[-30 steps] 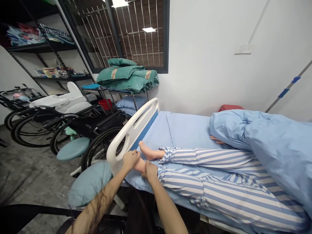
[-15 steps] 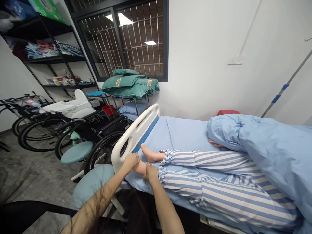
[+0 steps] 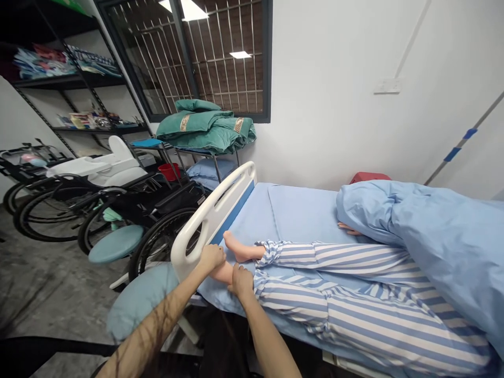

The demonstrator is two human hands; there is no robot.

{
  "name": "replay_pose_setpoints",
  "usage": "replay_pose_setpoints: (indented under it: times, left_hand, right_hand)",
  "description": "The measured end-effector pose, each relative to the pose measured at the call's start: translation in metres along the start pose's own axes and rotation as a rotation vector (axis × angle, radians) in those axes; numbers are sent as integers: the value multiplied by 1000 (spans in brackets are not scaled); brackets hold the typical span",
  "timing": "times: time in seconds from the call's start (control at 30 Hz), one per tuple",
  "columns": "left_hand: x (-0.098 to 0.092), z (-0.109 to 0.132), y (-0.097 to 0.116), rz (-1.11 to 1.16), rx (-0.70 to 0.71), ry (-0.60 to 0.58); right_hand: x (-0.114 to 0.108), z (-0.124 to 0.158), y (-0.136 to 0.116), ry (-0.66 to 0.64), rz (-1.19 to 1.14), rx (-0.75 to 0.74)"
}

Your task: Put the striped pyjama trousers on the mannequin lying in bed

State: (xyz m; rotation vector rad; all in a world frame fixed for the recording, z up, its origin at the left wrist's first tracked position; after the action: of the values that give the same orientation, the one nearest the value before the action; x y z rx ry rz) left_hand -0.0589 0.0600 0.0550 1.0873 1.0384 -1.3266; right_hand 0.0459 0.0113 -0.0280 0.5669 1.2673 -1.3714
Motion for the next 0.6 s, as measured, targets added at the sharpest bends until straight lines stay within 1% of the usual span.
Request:
replay_pose_setpoints:
  times: [0.13, 0.2, 0.3, 0.43, 0.6]
  left_hand:
    - [3, 16, -13, 54, -171, 105]
    - [8, 24, -19, 106, -249, 157]
    - [16, 33, -24, 186, -315, 226]
    - [23, 41, -24, 204, -295, 278]
    - [23, 54, -22, 107, -201, 269]
  right_hand:
    - [0, -2, 0, -13, 21, 19]
    - [0, -3, 0, -17, 43, 18]
    - [1, -3, -1, -17, 56, 13]
    - [0, -2, -1, -30, 49, 11]
    - [-2, 1, 0, -38, 27, 20]
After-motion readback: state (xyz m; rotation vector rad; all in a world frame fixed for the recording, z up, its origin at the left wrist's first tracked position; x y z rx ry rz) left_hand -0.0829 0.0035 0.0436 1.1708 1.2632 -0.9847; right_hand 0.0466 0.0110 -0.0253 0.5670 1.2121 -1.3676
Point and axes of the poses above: each hand's wrist, its own z-axis away from the middle knuckle, its own x-axis out of the palm, y = z × x, the point moved 7 cm from there along -z, towards the middle knuckle, and after that the axes turned 10 degrees about -y, right-handed, at the moved point
